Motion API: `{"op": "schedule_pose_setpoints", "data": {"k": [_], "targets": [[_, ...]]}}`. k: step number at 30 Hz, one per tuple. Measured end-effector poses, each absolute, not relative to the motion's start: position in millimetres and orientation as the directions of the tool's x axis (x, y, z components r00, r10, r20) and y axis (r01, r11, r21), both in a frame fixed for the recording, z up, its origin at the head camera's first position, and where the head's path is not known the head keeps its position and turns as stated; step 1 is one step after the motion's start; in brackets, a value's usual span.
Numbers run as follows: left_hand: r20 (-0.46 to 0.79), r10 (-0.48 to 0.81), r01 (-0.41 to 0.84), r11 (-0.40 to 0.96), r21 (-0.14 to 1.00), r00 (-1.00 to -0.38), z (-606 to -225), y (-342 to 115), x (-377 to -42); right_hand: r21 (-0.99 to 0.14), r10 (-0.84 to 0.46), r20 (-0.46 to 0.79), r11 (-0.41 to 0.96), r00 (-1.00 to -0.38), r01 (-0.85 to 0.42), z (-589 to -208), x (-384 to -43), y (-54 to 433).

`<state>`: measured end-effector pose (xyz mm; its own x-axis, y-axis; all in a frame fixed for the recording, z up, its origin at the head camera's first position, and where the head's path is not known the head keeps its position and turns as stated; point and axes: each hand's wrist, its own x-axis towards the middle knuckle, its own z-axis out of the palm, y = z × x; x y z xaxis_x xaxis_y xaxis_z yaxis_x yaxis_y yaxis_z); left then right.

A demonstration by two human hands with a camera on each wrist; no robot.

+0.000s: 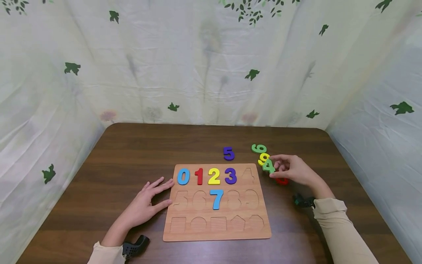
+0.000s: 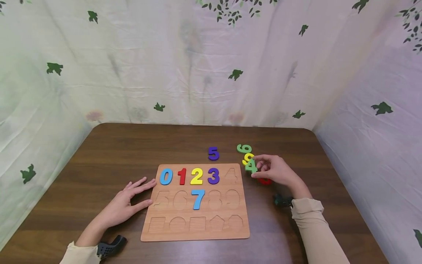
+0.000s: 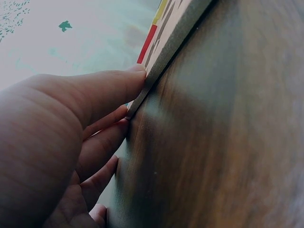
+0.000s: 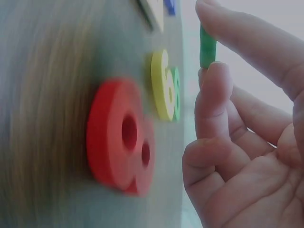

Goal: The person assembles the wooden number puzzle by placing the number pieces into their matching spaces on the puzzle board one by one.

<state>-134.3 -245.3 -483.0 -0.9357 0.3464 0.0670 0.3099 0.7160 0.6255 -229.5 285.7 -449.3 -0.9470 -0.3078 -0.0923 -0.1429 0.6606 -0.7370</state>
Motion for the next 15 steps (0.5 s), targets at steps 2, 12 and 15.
{"op": "schedule_pose_setpoints", "data": {"k": [2,12,15], "targets": [[0.067,0.347,0.311,0.716,0.625,-0.935,-483,-245,-134,-0.739,-0.319,-0.097,0.657,-0.943,-0.147,-450,-228,280],[0.066,0.347,0.309,0.713,0.629,-0.935,-484,-245,-134,-0.721,-0.395,-0.105,0.662,-0.913,-0.203,-455,-221,250],[0.066,0.346,0.308,0.714,0.629,-0.936,-484,-245,-134,-0.71,-0.414,-0.102,0.667,-0.905,-0.225,-455,-220,241]]}}
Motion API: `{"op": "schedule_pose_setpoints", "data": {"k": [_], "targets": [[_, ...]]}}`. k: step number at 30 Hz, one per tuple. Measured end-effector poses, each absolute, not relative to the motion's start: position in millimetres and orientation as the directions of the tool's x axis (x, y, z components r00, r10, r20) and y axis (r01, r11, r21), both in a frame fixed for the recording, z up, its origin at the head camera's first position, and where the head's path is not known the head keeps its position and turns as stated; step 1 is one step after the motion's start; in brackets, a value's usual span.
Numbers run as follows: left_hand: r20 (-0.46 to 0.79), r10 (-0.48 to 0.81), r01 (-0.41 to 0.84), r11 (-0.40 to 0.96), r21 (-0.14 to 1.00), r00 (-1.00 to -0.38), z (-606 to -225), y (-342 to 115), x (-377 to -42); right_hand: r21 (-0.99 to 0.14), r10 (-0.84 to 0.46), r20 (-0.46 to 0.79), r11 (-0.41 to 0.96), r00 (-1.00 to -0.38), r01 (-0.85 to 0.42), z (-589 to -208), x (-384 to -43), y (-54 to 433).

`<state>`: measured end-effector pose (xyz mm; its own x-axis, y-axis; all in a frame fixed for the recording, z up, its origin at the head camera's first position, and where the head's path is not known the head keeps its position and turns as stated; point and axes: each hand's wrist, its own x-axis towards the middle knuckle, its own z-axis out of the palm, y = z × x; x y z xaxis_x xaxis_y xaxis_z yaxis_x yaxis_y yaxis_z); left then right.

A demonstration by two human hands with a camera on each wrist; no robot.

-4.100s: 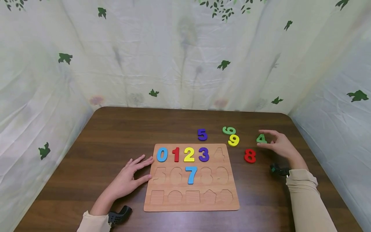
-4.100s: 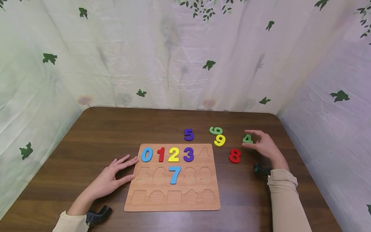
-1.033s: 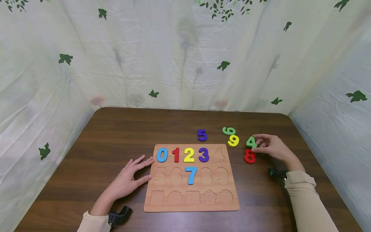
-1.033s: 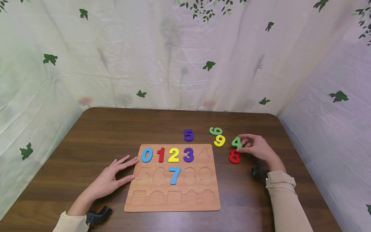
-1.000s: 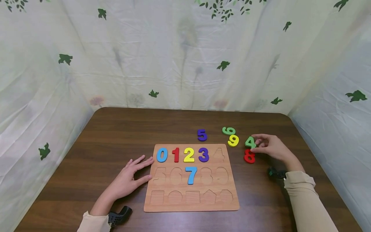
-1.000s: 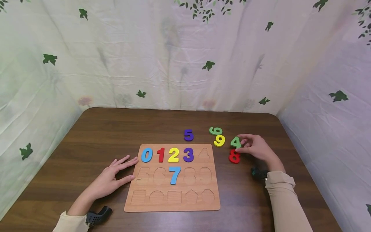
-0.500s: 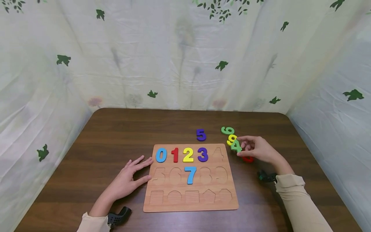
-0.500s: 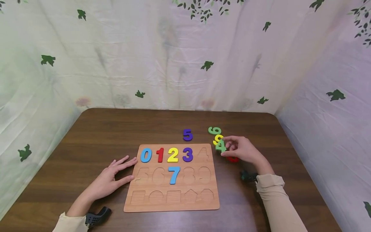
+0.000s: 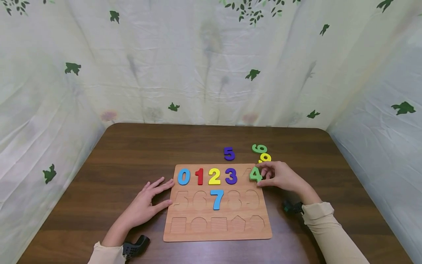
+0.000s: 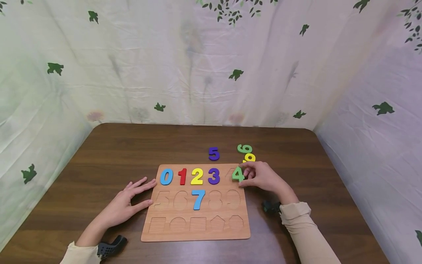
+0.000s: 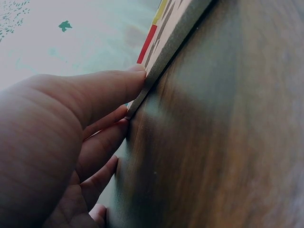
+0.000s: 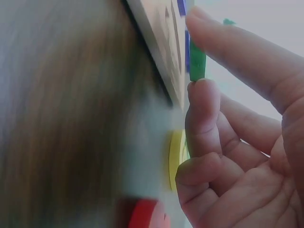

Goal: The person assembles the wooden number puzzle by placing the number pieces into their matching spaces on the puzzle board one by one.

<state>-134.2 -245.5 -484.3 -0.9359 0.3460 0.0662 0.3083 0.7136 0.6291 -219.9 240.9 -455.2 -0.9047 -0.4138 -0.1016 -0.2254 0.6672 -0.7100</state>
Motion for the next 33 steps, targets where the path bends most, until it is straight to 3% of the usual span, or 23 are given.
{"op": "schedule_pose_setpoints", "data": {"k": [33], "targets": [[0.042,0.336,0.286,0.725,0.627,-0.941,-485,-248,-134,-0.641,-0.419,-0.095,0.72,-0.903,-0.267,-458,-221,211]]}}
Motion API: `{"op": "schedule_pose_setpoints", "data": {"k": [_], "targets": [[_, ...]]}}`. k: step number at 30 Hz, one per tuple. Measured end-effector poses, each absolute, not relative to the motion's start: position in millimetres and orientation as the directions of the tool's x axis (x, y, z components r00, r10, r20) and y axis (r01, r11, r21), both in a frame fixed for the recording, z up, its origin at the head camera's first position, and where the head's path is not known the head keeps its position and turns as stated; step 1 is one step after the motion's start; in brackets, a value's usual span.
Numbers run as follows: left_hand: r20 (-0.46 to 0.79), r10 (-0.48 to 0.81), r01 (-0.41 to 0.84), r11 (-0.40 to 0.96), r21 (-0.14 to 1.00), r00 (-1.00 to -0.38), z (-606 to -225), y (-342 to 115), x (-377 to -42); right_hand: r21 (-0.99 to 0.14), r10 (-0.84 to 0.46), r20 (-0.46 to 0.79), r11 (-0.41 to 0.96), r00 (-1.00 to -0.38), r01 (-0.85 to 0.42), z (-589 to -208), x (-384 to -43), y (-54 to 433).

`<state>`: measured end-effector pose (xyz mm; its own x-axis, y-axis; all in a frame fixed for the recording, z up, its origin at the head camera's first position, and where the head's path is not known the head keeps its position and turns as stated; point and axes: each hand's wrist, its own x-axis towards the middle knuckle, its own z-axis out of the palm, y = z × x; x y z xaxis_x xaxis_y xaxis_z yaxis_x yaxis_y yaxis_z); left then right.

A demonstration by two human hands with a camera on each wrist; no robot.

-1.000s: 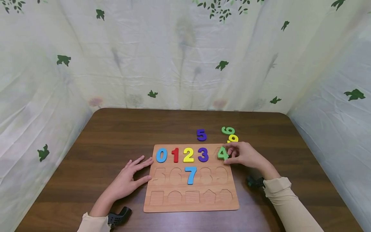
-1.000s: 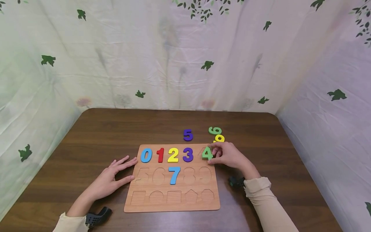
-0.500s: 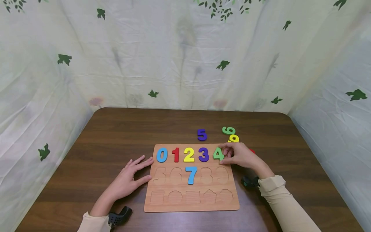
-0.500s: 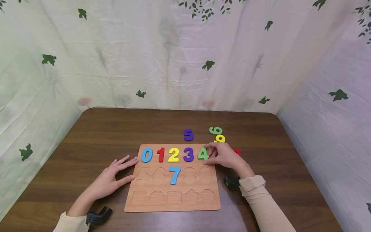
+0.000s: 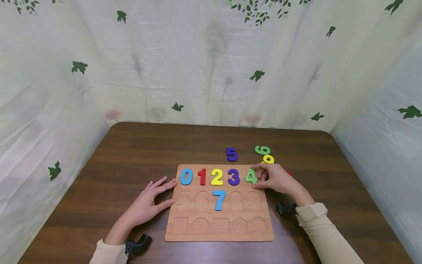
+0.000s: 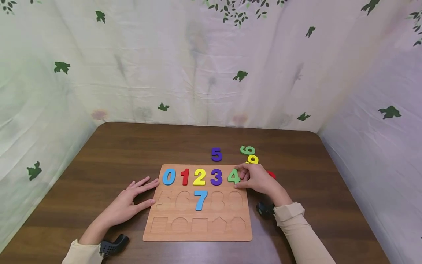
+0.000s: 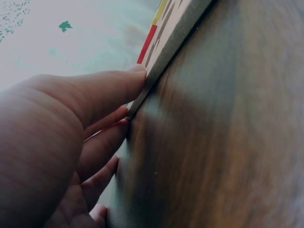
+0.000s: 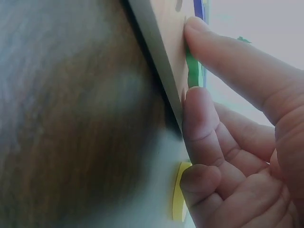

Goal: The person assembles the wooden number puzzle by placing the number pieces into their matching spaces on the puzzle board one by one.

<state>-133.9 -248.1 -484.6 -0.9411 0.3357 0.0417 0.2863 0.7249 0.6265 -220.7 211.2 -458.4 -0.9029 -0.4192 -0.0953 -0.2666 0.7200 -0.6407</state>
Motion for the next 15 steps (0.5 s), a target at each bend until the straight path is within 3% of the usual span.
{"op": "schedule_pose_setpoints", "data": {"k": [15], "targets": [[0.043,0.335,0.286,0.723,0.629,-0.941,-484.8,-246.9,-134.3,-0.636,-0.43,-0.07,0.714,-0.9,-0.292,-455.8,-223.7,215.5]]}}
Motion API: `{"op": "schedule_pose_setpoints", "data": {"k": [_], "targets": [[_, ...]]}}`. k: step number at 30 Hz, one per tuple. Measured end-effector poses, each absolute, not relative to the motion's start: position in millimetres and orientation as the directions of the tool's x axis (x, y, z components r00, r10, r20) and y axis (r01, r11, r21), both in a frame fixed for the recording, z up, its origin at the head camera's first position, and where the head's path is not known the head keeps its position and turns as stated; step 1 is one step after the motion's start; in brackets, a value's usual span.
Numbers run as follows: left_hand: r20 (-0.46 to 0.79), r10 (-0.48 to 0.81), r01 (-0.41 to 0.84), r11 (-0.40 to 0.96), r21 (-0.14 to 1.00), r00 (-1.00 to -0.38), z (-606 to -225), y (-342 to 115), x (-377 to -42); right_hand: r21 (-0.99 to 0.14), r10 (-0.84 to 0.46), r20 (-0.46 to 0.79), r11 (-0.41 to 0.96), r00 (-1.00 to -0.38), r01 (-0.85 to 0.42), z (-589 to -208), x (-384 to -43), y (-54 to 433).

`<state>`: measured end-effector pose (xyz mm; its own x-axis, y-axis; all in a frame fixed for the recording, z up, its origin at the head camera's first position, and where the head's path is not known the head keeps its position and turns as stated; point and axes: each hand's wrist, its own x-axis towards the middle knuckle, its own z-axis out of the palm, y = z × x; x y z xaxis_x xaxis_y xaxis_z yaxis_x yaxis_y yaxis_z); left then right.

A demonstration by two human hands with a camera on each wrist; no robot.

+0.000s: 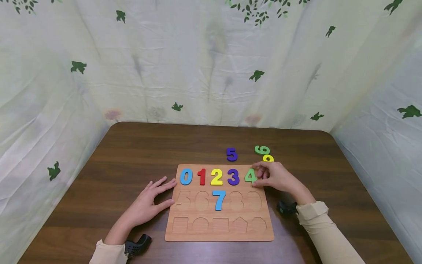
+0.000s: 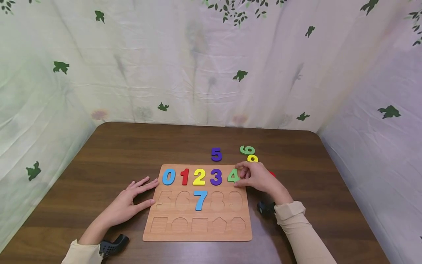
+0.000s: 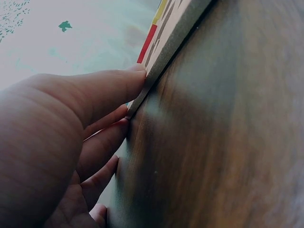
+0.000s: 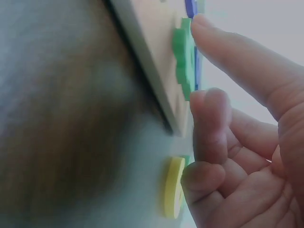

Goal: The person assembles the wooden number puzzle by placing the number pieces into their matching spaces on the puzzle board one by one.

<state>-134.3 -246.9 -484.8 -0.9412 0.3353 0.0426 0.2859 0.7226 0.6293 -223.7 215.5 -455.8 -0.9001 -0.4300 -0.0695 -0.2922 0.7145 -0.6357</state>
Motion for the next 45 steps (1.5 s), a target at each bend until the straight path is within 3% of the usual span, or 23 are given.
{"op": "schedule_pose_setpoints", "data": {"k": [8,17,45], "targets": [[0.051,0.335,0.291,0.721,0.629,-0.941,-485,-248,-133,-0.651,-0.427,-0.053,0.7,-0.903,-0.292,-443,-235,207],[0.075,0.342,0.312,0.717,0.623,-0.937,-488,-248,-134,-0.561,-0.425,-0.034,0.757,-0.904,-0.335,-436,-255,192],[0.061,0.334,0.297,0.724,0.622,-0.941,-486,-246,-133,-0.545,-0.43,-0.094,0.777,-0.898,-0.315,-454,-305,149]]}}
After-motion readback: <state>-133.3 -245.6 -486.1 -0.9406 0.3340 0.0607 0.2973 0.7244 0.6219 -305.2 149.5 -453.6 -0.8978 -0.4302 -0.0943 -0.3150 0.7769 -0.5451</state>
